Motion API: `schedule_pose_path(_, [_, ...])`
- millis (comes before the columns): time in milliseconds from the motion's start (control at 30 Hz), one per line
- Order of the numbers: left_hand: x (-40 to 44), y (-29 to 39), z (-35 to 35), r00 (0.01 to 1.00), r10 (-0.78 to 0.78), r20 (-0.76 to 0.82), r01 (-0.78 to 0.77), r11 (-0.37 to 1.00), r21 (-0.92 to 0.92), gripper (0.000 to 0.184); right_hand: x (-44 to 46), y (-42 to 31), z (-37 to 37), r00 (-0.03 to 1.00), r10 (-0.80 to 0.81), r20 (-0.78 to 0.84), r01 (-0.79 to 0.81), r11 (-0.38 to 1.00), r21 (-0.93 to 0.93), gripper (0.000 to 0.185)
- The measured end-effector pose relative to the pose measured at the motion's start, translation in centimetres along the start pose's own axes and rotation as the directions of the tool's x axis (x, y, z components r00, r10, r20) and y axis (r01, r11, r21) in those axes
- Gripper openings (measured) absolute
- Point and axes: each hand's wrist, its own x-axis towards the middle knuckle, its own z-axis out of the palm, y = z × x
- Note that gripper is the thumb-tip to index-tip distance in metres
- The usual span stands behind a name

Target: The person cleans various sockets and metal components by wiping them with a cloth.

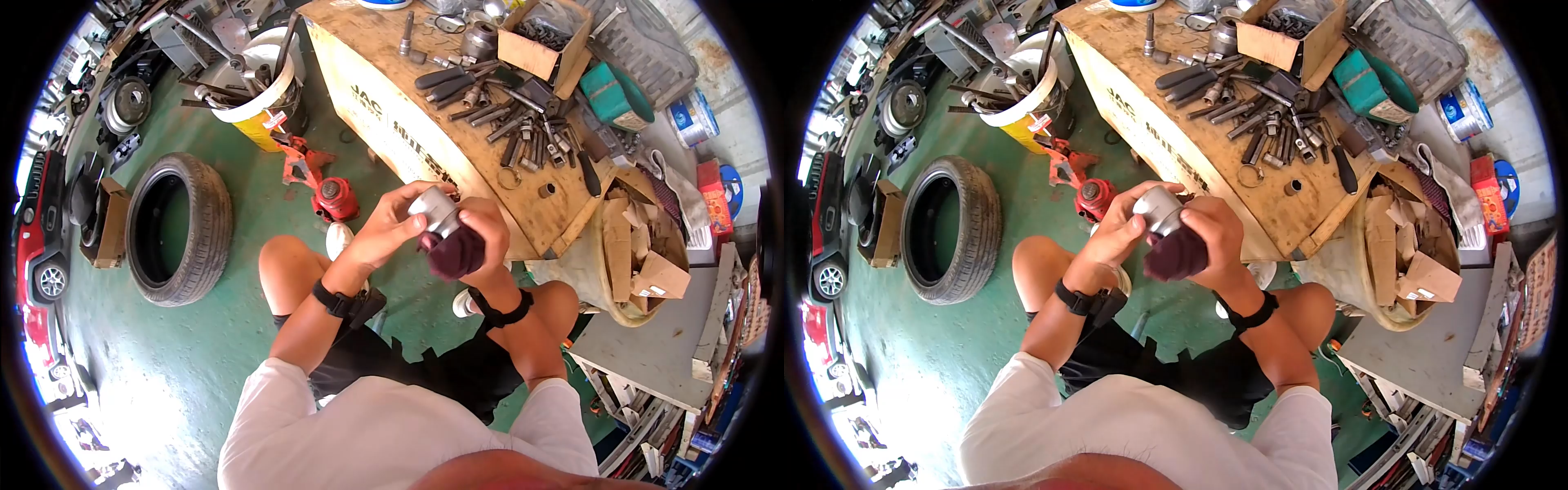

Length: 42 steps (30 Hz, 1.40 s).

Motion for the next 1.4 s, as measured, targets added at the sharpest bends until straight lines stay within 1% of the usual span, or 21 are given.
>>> schedule_pose_path(67, [0.1,-0.1,-0.4,1.000,-0.002,0.009,0.001,0.995,0.098,0.070,-0.3,0.5,0.3,0.986,-0.154,0.066,0.160,0.983,-0.092,0.067])
schedule_pose_path(100, [0.0,0.0,-0.4,1.000,-0.001,0.008,0.000,0.995,0.098,0.070,-0.3,0.4,0.4,0.986,-0.155,0.066,0.161,0.983,-0.092,0.067])
schedule_pose_path(167, [-0.2,0.5,-0.6,1.000,-0.021,0.011,0.020,0.996,0.082,0.041,-0.4,0.1,0.4,0.994,-0.090,0.063,0.093,0.994,-0.049,0.068])
schedule_pose_path(200, [-0.4,1.0,-0.3,0.998,-0.062,0.018,0.062,0.998,0.024,0.039,-0.4,0.0,0.3,0.994,-0.090,0.064,0.093,0.994,-0.052,0.068])
schedule_pose_path(333, [-0.4,0.2,-0.1,0.998,0.053,-0.029,-0.049,0.992,0.114,0.042,-0.7,-0.5,0.0,0.972,0.229,0.045,-0.233,0.957,0.172,0.051])
schedule_pose_path(367, [-0.4,0.3,0.0,0.996,0.088,-0.023,-0.085,0.991,0.105,0.045,-0.8,-0.7,0.1,0.972,0.229,0.044,-0.233,0.957,0.172,0.051])
schedule_pose_path(433, [-0.4,0.5,0.1,0.992,0.124,-0.018,-0.122,0.988,0.099,0.048,-0.9,-1.0,0.2,0.883,0.469,-0.009,-0.445,0.844,0.300,0.046])
schedule_pose_path(500, [-0.2,0.4,0.1,0.976,0.216,0.039,-0.219,0.968,0.118,0.055,-0.9,-1.0,0.2,0.852,0.524,0.010,-0.494,0.797,0.348,0.040])
schedule_pose_path(567, [-0.1,0.1,-0.3,0.963,0.261,0.066,-0.267,0.955,0.129,0.055,-0.5,-1.0,0.6,0.715,0.699,0.005,-0.611,0.621,0.492,0.031])
schedule_pose_path(633, [-0.3,0.7,-0.2,0.948,0.292,0.129,-0.317,0.904,0.285,0.050,-0.8,-0.3,0.6,0.429,0.881,0.197,-0.737,0.216,0.640,0.017])
schedule_pose_path(700, [-0.4,1.2,-0.7,0.927,0.302,0.222,-0.369,0.845,0.386,0.049,-1.0,0.1,0.5,0.078,0.881,0.467,-0.702,-0.284,0.653,0.021])
schedule_pose_path(733, [-0.3,1.4,-0.8,0.901,0.302,0.312,-0.424,0.770,0.476,0.049,-1.5,0.3,0.3,0.077,0.883,0.463,-0.699,-0.282,0.656,0.021])
schedule_pose_path(800, [-0.4,1.7,-0.7,0.901,0.289,0.323,-0.417,0.779,0.469,0.047,-1.9,0.2,0.1,0.229,0.607,0.761,-0.505,-0.594,0.626,0.029])
schedule_pose_path(900, [-0.4,1.9,-0.8,0.910,0.282,0.302,-0.395,0.809,0.435,0.044,-0.9,-1.3,-0.5,0.143,0.725,0.674,-0.555,-0.505,0.661,0.032])
schedule_pose_path(933, [-0.3,2.0,-0.8,0.915,0.289,0.281,-0.385,0.830,0.404,0.042,0.0,-1.7,-0.7,0.210,0.677,0.706,-0.575,-0.499,0.649,0.033])
schedule_pose_path(1033, [-0.2,2.1,-1.1,0.930,0.290,0.226,-0.360,0.843,0.400,0.039,0.1,-1.4,-0.3,0.172,0.787,0.593,-0.641,-0.368,0.674,0.033])
schedule_pose_path(1100, [-0.1,1.8,-1.8,0.917,0.284,0.280,-0.380,0.835,0.399,0.044,-0.2,-1.4,-0.2,0.177,0.808,0.562,-0.652,-0.331,0.682,0.036])
schedule_pose_path(1167, [-0.2,1.5,-2.0,0.937,0.253,0.243,-0.325,0.884,0.336,0.051,0.1,-1.5,-0.4,0.268,0.814,0.516,-0.762,-0.150,0.631,0.039])
schedule_pose_path(1233, [-0.4,1.4,-1.9,0.939,0.254,0.232,-0.319,0.896,0.310,0.055,0.4,-1.5,-0.8,0.266,0.794,0.546,-0.786,-0.150,0.600,0.040])
schedule_pose_path(1333, [-0.5,2.1,-1.4,0.954,0.234,0.188,-0.285,0.903,0.322,0.064,-0.3,-1.2,-0.8,0.352,0.769,0.534,-0.806,-0.042,0.591,0.043])
schedule_pose_path(1400, [-0.5,2.5,-1.4,0.965,0.212,0.155,-0.255,0.897,0.361,0.068,-0.9,-0.9,-0.4,0.569,0.712,0.413,-0.739,0.222,0.636,0.049])
